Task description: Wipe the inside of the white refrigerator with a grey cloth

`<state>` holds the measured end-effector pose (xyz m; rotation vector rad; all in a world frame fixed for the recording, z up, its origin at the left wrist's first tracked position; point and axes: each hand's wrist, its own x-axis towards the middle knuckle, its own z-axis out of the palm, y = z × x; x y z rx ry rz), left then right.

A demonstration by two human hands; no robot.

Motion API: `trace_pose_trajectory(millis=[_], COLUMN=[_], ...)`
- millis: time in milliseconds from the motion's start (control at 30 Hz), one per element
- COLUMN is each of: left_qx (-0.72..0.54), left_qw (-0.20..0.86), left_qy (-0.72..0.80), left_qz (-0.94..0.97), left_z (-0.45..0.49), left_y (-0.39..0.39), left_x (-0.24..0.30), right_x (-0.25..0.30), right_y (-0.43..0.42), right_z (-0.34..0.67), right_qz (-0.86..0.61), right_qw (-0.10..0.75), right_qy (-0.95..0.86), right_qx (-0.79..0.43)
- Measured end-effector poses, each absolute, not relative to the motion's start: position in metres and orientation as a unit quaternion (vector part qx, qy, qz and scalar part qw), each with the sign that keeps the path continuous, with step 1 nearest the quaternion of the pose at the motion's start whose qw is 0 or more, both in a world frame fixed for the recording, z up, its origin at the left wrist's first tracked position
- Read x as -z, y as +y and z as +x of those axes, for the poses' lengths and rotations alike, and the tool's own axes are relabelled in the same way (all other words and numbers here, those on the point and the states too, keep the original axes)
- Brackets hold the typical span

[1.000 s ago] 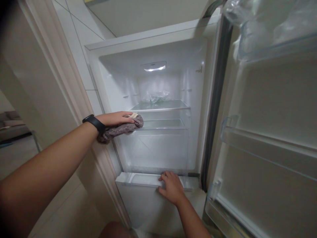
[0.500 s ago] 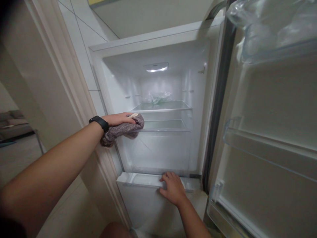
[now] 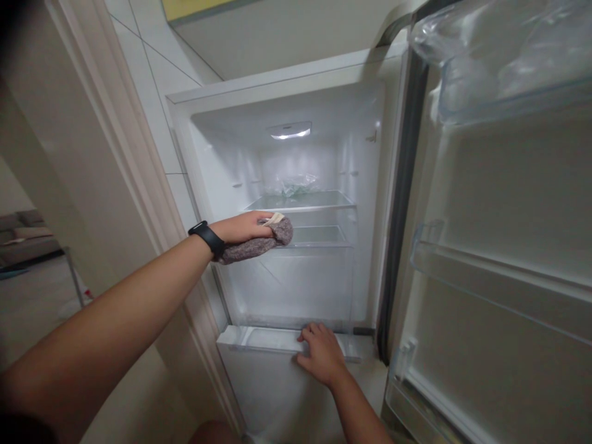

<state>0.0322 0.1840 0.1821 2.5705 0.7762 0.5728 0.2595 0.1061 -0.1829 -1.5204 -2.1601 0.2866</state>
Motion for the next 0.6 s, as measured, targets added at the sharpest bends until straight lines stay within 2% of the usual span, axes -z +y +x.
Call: trace_pose_trajectory(millis=[200,600], left_qx=[-0.197,-0.175], left_qw=[0.205,0.154], left_qy=[0.241,0.246], left_qz=[0.928,0.941], left_z=[0.089,0.175], left_y=[0.195,0.196], left_x=[-0.180,-0.178], right_x=[0.182,0.180], right_y=[0.105,0.106], right_z=[0.259,0.258], right_qz=[-0.563,-0.568], right_qw=[0.238,0.240], right_qy=[-0.784,-0.778], right_qx=[-0.110,-0.123])
